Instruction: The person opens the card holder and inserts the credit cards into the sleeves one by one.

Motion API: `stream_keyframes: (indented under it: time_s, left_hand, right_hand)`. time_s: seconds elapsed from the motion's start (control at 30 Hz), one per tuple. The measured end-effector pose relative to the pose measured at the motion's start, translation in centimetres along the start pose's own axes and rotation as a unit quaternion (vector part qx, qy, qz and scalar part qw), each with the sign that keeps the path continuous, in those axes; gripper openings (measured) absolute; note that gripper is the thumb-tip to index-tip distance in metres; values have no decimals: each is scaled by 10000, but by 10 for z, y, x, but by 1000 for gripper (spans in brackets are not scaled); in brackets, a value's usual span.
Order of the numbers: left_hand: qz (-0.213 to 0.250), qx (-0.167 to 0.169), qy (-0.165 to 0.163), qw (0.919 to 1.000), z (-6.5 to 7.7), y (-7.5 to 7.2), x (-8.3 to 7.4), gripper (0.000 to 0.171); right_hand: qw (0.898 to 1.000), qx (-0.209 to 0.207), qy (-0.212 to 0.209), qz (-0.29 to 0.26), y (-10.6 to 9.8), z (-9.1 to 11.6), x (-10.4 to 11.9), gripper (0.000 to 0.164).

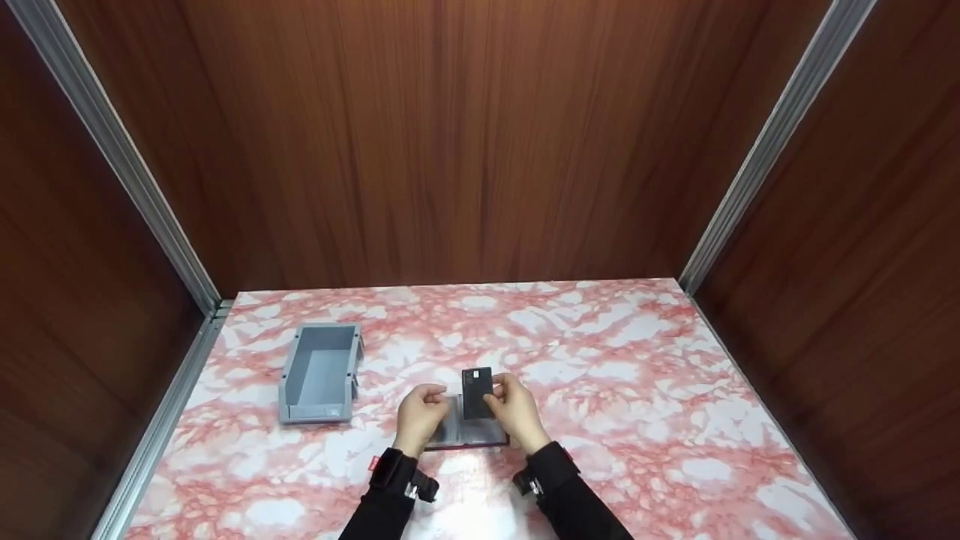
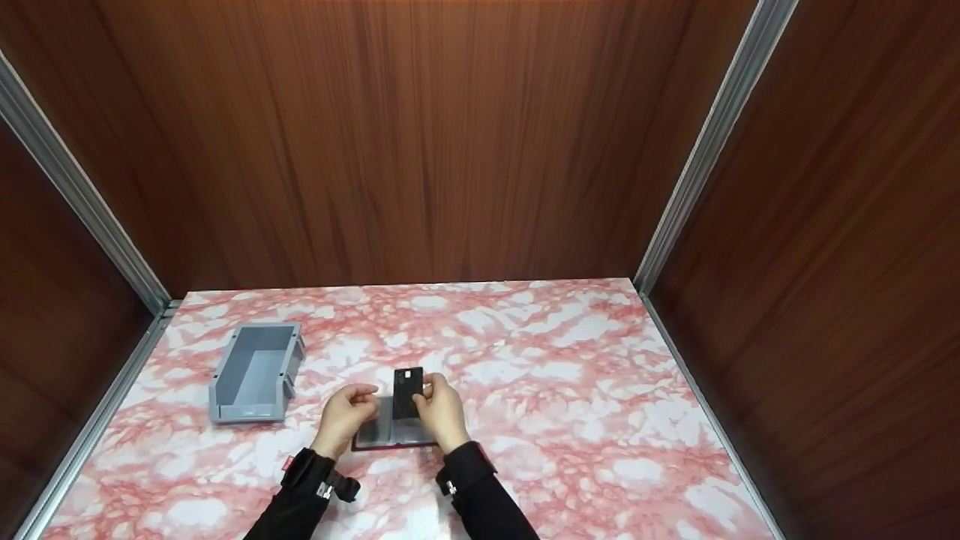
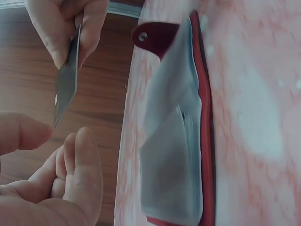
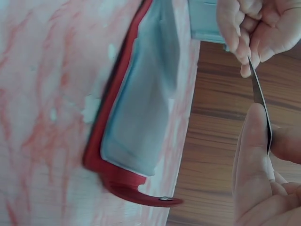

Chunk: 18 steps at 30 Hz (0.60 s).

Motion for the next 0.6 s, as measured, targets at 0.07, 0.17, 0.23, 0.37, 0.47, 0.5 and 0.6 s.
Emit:
stream_keyframes:
  time_s: [0.07,0.17,0.23,0.37,0.47,0.5,0.6]
  left_hand:
    - [-298,-146,90,9994,-3,-5,7,28]
    - [-550,-278,109,9980,-5,-12,13,27]
    - [-819,-372,149,9958,-5,-17,16,26]
    - [-1313,-547,276,9894,-6,-25,22,28]
    - [-1667,-610,381,9834,-8,-29,25,30]
    - [-1756,-603,392,9818,-8,-30,26,31]
    - [-2070,-544,471,9757,-10,-31,29,32]
  right_hand:
    - [9999,31,3,147,2,1,-2,27]
    - [9995,104,98,269,5,2,-7,26]
    - [9992,125,101,369,7,3,-9,26]
    - [9975,19,-30,703,9,4,-10,27]
    - [9963,-25,-122,850,11,5,-10,27]
    - [9963,-10,-112,857,12,5,-10,27]
    - [9962,52,-55,873,14,6,-12,27]
Point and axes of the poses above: each hand's wrist, its own z-axis away from the middle knuckle, its own y-axis out of the palm, x = y × z, the point moved 6 cm from there along -z, towards the middle knuckle, and after that the axes turned 1 degree about y, right-handed, at the moved point
